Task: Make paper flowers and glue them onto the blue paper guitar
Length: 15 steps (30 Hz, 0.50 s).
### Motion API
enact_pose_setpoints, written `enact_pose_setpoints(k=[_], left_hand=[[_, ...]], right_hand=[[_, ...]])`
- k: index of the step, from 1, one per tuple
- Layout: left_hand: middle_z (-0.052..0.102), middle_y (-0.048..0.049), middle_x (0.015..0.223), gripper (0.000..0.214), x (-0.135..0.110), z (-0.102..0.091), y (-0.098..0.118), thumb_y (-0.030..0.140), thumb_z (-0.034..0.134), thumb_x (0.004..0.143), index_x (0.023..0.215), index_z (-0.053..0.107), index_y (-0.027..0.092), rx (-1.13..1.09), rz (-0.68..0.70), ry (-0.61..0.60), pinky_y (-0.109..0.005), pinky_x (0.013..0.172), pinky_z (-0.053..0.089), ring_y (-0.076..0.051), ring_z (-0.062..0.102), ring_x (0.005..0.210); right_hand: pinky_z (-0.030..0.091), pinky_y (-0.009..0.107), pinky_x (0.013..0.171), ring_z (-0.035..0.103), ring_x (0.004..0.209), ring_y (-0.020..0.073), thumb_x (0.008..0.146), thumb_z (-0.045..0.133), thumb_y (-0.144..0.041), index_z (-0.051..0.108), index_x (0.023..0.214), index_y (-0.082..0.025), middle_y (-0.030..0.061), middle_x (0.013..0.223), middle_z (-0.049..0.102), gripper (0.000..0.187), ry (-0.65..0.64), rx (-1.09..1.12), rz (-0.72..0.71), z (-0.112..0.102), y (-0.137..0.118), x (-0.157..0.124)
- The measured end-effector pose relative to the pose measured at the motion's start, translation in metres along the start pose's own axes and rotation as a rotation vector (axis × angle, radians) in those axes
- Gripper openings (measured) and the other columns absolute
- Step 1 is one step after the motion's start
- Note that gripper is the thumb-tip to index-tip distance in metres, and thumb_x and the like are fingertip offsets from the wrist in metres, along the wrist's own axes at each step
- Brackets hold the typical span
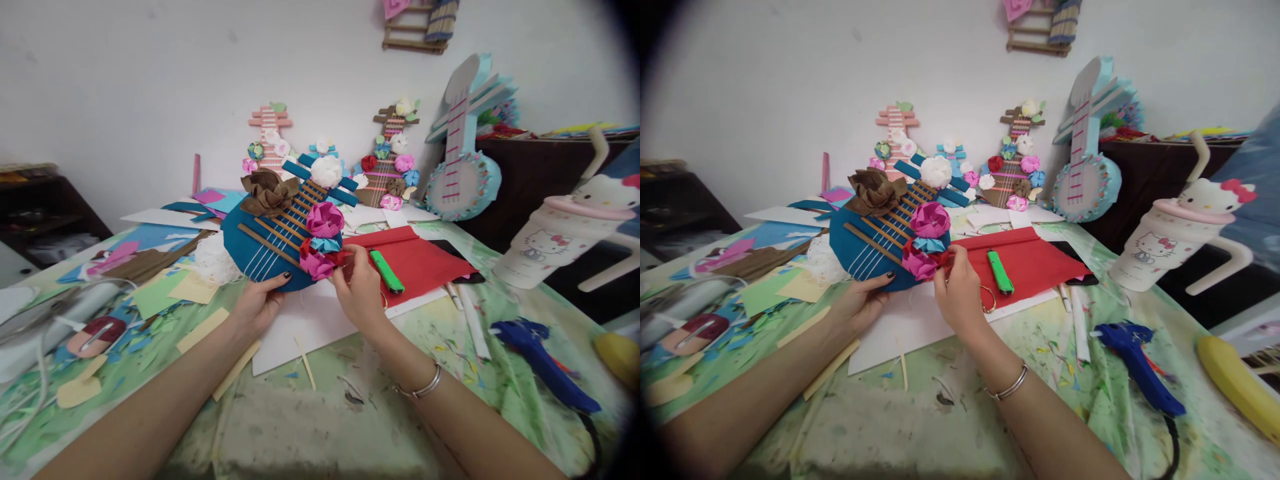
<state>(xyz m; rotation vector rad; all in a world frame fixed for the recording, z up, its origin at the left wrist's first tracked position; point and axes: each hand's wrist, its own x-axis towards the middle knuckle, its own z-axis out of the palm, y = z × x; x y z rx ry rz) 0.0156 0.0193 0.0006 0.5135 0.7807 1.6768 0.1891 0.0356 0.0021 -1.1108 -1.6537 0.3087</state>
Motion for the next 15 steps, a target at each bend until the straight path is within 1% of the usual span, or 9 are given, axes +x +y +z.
enact_pose_setpoints(k=[8,10,12,15], left_hand=[[0.064,-0.0155,0.123,0.076,-0.0002,-0.0019,-0.0008,-0.015,0.061,0.067,0.133,0.049,0.02,0.008,0.007,-0.016,-0.043,0.091,0.056,-0.029,0.065,0.105],[0.064,-0.015,0.122,0.075,-0.0004,-0.0018,-0.0013,-0.015,0.061,0.067,0.133,0.049,0.02,0.02,0.007,-0.011,-0.042,0.09,0.056,-0.029,0.066,0.104],[0.065,-0.0126,0.122,0.074,-0.0008,-0.0014,-0.0013,-0.014,0.061,0.068,0.133,0.05,0.02,0.029,0.002,0.0,-0.04,0.091,0.056,-0.029,0.065,0.105],[0.065,-0.0111,0.122,0.075,-0.0012,-0.0008,-0.0003,-0.014,0.061,0.067,0.132,0.05,0.021,0.049,0.015,0.011,-0.041,0.09,0.057,-0.029,0.066,0.104]], right_hand=[[0.043,0.034,0.068,0.061,0.075,0.0235,0.084,0.04,-0.019,0.051,0.107,-0.018,0.0103,0.09,0.068,0.025,0.057,-0.045,-0.002,-0.0004,0.0034,0.0028],[0.042,0.034,0.067,0.062,0.074,0.0237,0.084,0.04,-0.019,0.052,0.105,-0.019,0.0092,0.087,0.068,0.025,0.059,-0.056,0.01,-0.0018,0.0035,0.0037],[0.042,0.034,0.065,0.062,0.069,0.0236,0.084,0.039,-0.019,0.052,0.104,-0.019,0.007,0.081,0.068,0.024,0.044,-0.052,0.043,-0.0033,0.004,0.0045],[0.042,0.033,0.062,0.062,0.064,0.0225,0.084,0.039,-0.02,0.053,0.103,-0.02,0.0037,0.073,0.067,0.024,0.004,0.014,0.092,-0.0046,0.006,0.0052]])
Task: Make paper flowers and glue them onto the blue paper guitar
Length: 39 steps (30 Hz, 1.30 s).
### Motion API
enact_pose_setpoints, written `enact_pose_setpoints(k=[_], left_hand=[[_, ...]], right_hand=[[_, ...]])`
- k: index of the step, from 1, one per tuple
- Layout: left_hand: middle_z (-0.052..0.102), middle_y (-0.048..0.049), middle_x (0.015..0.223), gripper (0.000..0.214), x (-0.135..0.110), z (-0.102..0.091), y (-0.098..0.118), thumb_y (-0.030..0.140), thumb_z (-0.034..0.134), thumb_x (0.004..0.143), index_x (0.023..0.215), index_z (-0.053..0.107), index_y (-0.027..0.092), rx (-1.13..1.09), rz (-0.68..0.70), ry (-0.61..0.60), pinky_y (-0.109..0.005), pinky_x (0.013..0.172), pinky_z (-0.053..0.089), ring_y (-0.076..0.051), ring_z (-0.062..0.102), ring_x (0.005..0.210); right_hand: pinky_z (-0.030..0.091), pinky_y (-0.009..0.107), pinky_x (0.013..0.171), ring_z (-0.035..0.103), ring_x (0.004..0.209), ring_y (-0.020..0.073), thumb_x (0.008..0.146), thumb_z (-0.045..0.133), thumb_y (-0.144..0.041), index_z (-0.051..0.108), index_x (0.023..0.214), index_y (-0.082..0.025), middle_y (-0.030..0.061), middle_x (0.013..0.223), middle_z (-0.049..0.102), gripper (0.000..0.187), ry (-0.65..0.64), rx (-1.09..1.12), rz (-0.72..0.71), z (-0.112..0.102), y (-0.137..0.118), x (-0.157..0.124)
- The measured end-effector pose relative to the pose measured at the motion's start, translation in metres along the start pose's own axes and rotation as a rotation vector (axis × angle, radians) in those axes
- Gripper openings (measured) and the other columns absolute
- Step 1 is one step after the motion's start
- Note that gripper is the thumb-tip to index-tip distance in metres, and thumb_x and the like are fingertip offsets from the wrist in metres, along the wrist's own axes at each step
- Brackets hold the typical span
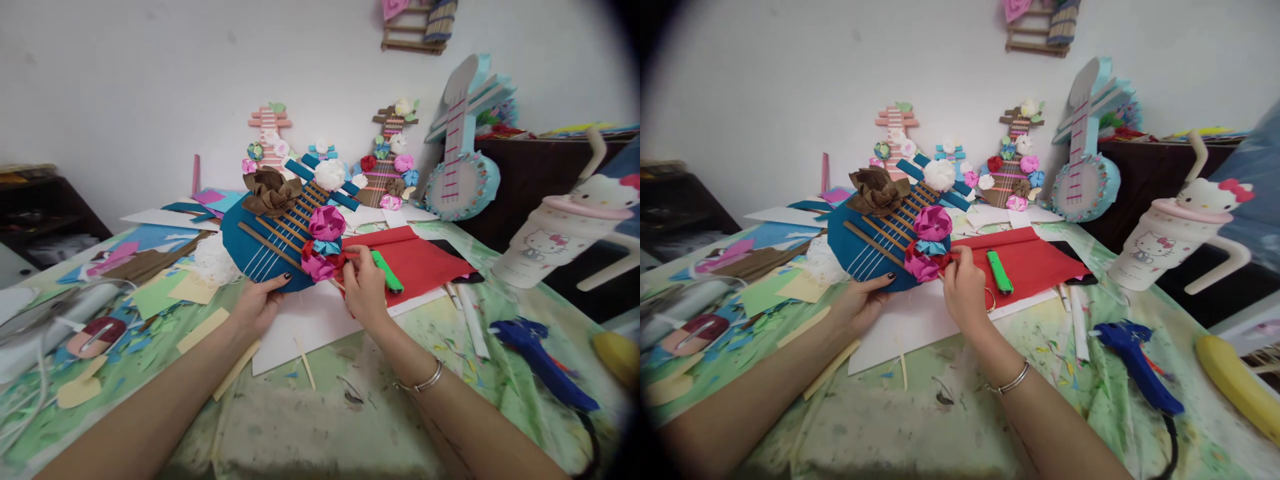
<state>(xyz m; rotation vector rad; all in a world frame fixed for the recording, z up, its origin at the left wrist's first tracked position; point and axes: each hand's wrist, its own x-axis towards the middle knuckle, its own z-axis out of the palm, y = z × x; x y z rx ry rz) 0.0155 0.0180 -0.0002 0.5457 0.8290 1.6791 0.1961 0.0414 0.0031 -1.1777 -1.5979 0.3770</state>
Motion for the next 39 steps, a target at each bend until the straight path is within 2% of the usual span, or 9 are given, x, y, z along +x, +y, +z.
enact_pose_setpoints(k=[6,9,12,19,23,29,33,39], left_hand=[[0.065,-0.0158,0.121,0.075,0.001,0.001,0.003,-0.016,0.061,0.067,0.132,0.05,0.019,-0.027,0.019,0.016,-0.046,0.089,0.056,-0.029,0.066,0.103],[0.065,-0.0145,0.121,0.076,0.0,0.001,0.003,-0.016,0.061,0.066,0.132,0.05,0.02,-0.043,0.013,0.03,-0.045,0.089,0.057,-0.029,0.066,0.103],[0.065,-0.0137,0.121,0.077,-0.001,0.002,0.003,-0.016,0.062,0.066,0.132,0.05,0.021,-0.024,0.022,0.021,-0.044,0.088,0.057,-0.028,0.067,0.102],[0.066,-0.009,0.121,0.077,-0.003,0.002,0.0,-0.015,0.064,0.064,0.129,0.053,0.025,-0.019,0.014,0.018,-0.041,0.092,0.055,-0.029,0.064,0.107],[0.065,-0.0102,0.123,0.079,-0.004,0.001,0.0,-0.014,0.066,0.064,0.131,0.052,0.026,0.019,0.047,-0.019,-0.043,0.092,0.055,-0.029,0.064,0.108],[0.064,-0.0106,0.124,0.081,-0.005,0.002,0.001,-0.013,0.066,0.064,0.132,0.049,0.027,0.014,0.042,-0.01,-0.043,0.092,0.055,-0.028,0.062,0.111],[0.063,-0.0105,0.125,0.085,-0.006,0.004,0.002,-0.015,0.065,0.063,0.135,0.046,0.027,0.002,0.034,-0.007,-0.042,0.094,0.054,-0.028,0.061,0.113],[0.063,-0.0111,0.126,0.084,-0.006,0.003,0.001,-0.013,0.066,0.063,0.134,0.047,0.028,0.037,0.059,-0.02,-0.043,0.093,0.055,-0.029,0.061,0.113]], right_hand=[[0.045,0.031,0.062,0.063,0.062,0.0192,0.087,0.045,-0.032,0.055,0.094,-0.023,0.0003,0.069,0.066,0.015,0.037,0.156,0.049,-0.001,-0.002,0.001],[0.048,0.031,0.065,0.064,0.073,0.0193,0.078,0.059,-0.035,0.055,0.093,-0.021,0.0034,0.082,0.068,0.021,0.024,0.216,0.091,-0.001,-0.005,0.003],[0.049,0.032,0.07,0.063,0.081,0.019,0.072,0.063,-0.032,0.055,0.095,-0.019,0.0057,0.09,0.067,0.028,-0.001,0.286,0.121,0.004,-0.002,0.004],[0.051,0.031,0.065,0.062,0.075,0.0175,0.065,0.063,-0.029,0.055,0.093,-0.018,0.0039,0.084,0.065,0.031,0.026,0.471,0.279,0.011,0.009,0.007],[0.051,0.029,0.066,0.061,0.075,0.0161,0.059,0.064,-0.025,0.055,0.089,-0.018,0.0028,0.083,0.063,0.032,0.011,0.568,0.314,0.01,0.005,0.008],[0.05,0.025,0.055,0.059,0.066,0.0136,0.056,0.066,-0.025,0.055,0.086,-0.018,0.0004,0.078,0.061,0.033,-0.027,0.695,0.465,0.007,-0.003,0.009],[0.051,0.027,0.057,0.06,0.061,0.0126,0.056,0.068,-0.02,0.053,0.083,-0.018,-0.0012,0.07,0.06,0.031,-0.085,0.754,0.563,0.004,-0.005,0.009],[0.052,0.027,0.06,0.062,0.064,0.0131,0.054,0.067,-0.01,0.053,0.08,-0.018,0.0007,0.071,0.062,0.03,-0.098,0.935,0.723,0.002,-0.009,0.009]])
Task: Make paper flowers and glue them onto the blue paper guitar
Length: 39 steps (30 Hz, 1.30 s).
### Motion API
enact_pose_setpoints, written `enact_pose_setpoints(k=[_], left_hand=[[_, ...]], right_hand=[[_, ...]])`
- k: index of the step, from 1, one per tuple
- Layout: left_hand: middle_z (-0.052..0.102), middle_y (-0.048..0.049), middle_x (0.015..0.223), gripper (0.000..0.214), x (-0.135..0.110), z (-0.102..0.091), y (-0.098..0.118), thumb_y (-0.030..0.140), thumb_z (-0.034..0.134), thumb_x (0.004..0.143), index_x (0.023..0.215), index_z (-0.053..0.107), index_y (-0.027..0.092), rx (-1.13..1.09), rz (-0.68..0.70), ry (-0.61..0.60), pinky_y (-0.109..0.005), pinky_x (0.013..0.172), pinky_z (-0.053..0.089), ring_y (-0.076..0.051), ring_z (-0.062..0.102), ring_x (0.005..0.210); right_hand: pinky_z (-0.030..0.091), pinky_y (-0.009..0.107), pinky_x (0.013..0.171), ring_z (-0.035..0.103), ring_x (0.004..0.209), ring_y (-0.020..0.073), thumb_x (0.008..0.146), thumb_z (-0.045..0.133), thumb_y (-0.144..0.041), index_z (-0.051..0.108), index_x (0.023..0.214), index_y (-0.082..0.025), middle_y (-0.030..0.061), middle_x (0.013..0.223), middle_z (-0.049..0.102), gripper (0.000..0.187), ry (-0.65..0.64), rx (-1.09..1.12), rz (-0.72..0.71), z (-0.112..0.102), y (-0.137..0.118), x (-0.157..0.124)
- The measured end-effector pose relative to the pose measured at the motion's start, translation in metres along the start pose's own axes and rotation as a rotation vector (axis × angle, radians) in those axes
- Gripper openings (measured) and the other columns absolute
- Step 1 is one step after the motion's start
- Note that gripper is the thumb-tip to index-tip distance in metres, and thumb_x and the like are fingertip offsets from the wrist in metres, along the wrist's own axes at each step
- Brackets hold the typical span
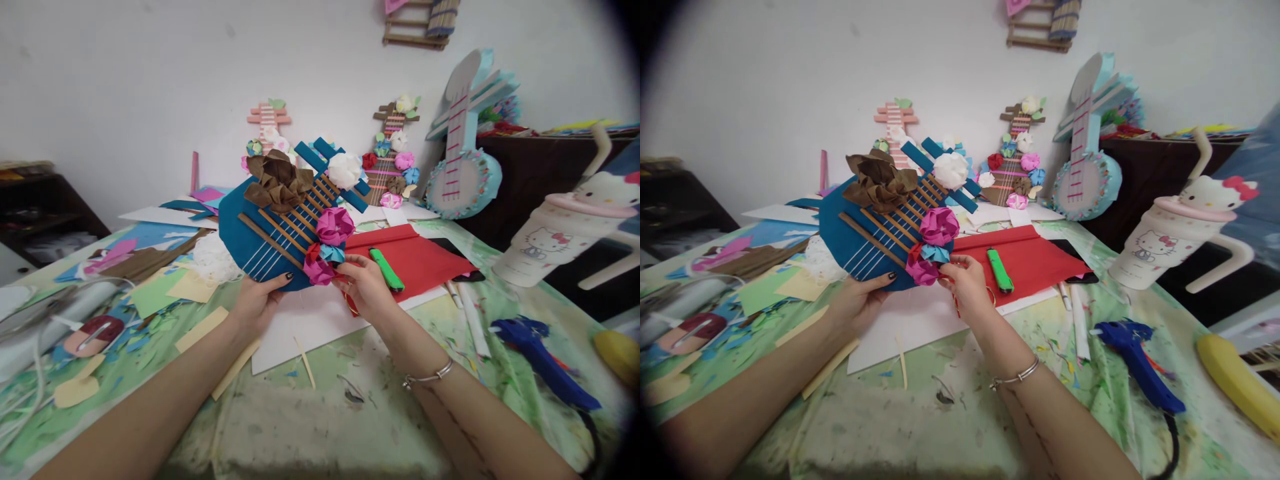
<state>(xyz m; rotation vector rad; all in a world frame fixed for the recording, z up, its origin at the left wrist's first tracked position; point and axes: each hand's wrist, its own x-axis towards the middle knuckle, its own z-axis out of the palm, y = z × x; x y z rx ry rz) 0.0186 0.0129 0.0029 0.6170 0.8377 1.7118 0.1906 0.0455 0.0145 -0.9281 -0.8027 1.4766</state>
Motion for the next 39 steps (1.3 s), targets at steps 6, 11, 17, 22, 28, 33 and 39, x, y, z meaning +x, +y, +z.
enact_pose_setpoints(k=[6,11,17,22,28,33,39], left_hand=[[0.062,-0.0123,0.127,0.085,0.0,0.0,0.0,-0.011,0.069,0.063,0.135,0.046,0.028,0.043,0.02,-0.022,-0.044,0.089,0.057,-0.03,0.062,0.112],[0.062,-0.0118,0.126,0.086,0.001,-0.002,-0.001,-0.012,0.068,0.062,0.135,0.046,0.028,0.012,0.006,-0.035,-0.044,0.091,0.056,-0.03,0.061,0.112],[0.061,-0.0108,0.128,0.088,0.001,-0.002,-0.002,-0.013,0.067,0.063,0.136,0.044,0.029,-0.002,-0.006,-0.008,-0.044,0.094,0.054,-0.029,0.061,0.114],[0.059,-0.0122,0.13,0.088,0.0,-0.001,-0.001,-0.009,0.07,0.062,0.137,0.043,0.028,0.051,0.016,-0.028,-0.046,0.092,0.055,-0.03,0.06,0.114],[0.06,-0.0123,0.129,0.087,0.001,-0.003,-0.004,-0.009,0.071,0.062,0.136,0.044,0.028,0.071,0.022,-0.035,-0.046,0.09,0.056,-0.03,0.063,0.11],[0.06,-0.0124,0.129,0.089,0.002,-0.004,-0.005,-0.007,0.072,0.062,0.137,0.043,0.029,0.085,0.036,-0.055,-0.046,0.09,0.056,-0.03,0.063,0.108],[0.06,-0.0124,0.129,0.087,0.002,-0.004,-0.004,-0.007,0.071,0.062,0.136,0.044,0.029,0.084,0.04,-0.045,-0.049,0.091,0.055,-0.031,0.063,0.109]], right_hand=[[0.05,0.025,0.058,0.06,0.06,0.0114,0.052,0.068,-0.009,0.053,0.083,-0.018,-0.0023,0.069,0.059,0.036,0.046,0.041,-0.049,0.003,-0.002,-0.003],[0.05,0.026,0.058,0.059,0.06,0.0108,0.052,0.07,-0.014,0.051,0.084,-0.019,-0.0038,0.07,0.057,0.037,0.065,-0.004,-0.108,0.005,-0.001,-0.004],[0.049,0.025,0.054,0.057,0.059,0.0105,0.052,0.068,-0.017,0.052,0.087,-0.019,-0.0046,0.07,0.056,0.039,0.07,-0.072,-0.174,0.004,0.001,-0.002],[0.049,0.027,0.057,0.061,0.068,0.0153,0.054,0.068,-0.019,0.051,0.09,-0.019,-0.0018,0.075,0.059,0.04,0.053,-0.191,-0.269,0.0,0.006,0.001],[0.049,0.029,0.061,0.061,0.07,0.0164,0.056,0.064,-0.021,0.051,0.09,-0.019,-0.0005,0.076,0.062,0.037,0.103,-0.322,-0.333,-0.004,0.009,0.006],[0.048,0.028,0.064,0.06,0.074,0.0159,0.056,0.063,-0.021,0.052,0.091,-0.019,-0.0001,0.079,0.061,0.037,0.129,-0.358,-0.352,-0.004,0.009,0.006],[0.048,0.027,0.061,0.061,0.073,0.0161,0.056,0.064,-0.022,0.051,0.091,-0.019,0.0008,0.08,0.061,0.037,0.124,-0.334,-0.323,-0.003,0.008,0.006]])
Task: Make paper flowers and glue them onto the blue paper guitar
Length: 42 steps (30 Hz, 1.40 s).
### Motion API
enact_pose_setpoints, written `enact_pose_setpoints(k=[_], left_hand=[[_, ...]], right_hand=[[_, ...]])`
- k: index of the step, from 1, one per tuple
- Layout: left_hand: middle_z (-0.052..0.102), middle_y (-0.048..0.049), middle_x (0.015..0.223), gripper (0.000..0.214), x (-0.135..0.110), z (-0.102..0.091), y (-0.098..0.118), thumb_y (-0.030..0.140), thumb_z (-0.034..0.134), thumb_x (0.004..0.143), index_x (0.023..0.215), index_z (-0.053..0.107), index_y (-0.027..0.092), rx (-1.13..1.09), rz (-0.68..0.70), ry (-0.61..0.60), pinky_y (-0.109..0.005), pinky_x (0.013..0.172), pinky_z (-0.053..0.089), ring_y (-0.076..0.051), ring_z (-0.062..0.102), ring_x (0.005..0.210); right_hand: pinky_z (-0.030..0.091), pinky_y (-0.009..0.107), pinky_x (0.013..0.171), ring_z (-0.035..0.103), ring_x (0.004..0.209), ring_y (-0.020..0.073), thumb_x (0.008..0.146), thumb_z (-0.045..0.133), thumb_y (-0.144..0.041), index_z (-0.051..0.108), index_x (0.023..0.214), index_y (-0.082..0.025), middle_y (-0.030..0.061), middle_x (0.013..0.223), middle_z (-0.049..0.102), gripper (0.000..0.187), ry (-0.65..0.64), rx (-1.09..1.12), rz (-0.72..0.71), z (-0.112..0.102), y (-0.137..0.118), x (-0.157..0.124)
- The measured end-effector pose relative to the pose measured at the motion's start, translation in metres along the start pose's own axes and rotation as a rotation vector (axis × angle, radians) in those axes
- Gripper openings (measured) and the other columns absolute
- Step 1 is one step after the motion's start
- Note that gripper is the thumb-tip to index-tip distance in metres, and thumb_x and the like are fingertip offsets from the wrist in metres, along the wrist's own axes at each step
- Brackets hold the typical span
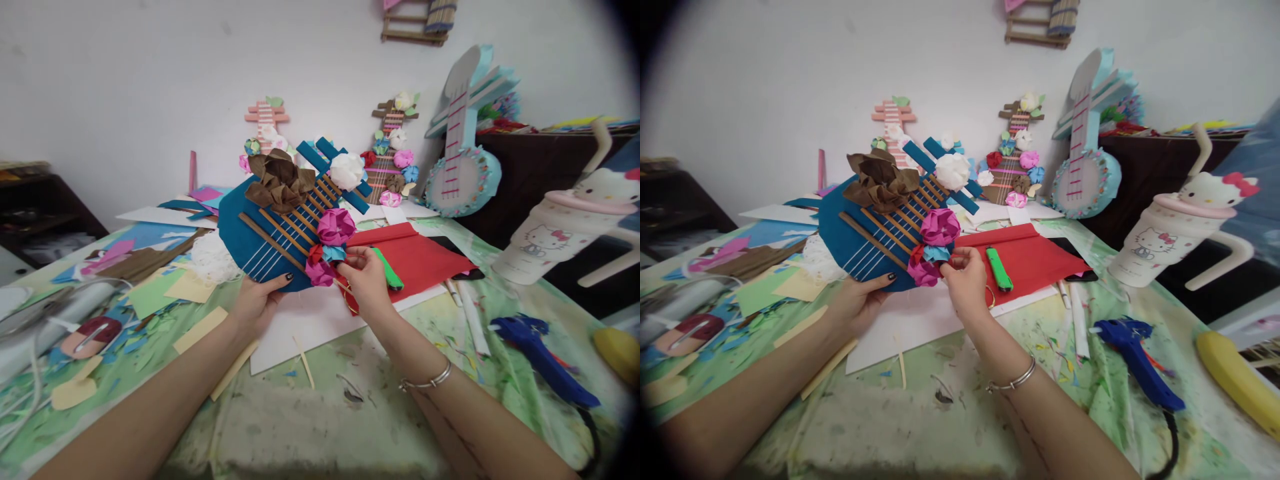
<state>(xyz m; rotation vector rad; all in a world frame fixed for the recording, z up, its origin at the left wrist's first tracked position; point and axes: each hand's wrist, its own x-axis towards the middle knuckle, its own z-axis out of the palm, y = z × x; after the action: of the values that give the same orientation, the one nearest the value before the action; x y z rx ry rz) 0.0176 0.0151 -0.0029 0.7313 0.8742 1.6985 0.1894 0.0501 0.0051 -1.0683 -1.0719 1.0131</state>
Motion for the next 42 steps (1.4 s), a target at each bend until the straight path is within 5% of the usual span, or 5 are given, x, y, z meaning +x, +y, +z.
enact_pose_setpoints(k=[25,42], left_hand=[[0.06,-0.0125,0.129,0.089,-0.002,0.001,0.0,-0.007,0.072,0.062,0.138,0.041,0.028,-0.002,-0.019,-0.036,-0.051,0.092,0.054,-0.031,0.064,0.108],[0.06,-0.0119,0.13,0.085,0.0,0.001,0.002,-0.01,0.069,0.063,0.135,0.045,0.028,-0.022,0.004,0.012,-0.05,0.092,0.054,-0.032,0.061,0.113]], right_hand=[[0.041,0.028,0.063,0.057,0.062,0.0161,0.062,0.059,-0.02,0.055,0.073,-0.021,-0.0005,0.07,0.064,0.012,0.072,-0.601,-0.314,-0.008,-0.016,-0.007],[0.04,0.034,0.069,0.056,0.081,0.025,0.065,0.064,-0.04,0.058,0.079,-0.02,0.0078,0.085,0.061,0.025,0.087,-0.837,-0.313,-0.011,-0.016,-0.001]])
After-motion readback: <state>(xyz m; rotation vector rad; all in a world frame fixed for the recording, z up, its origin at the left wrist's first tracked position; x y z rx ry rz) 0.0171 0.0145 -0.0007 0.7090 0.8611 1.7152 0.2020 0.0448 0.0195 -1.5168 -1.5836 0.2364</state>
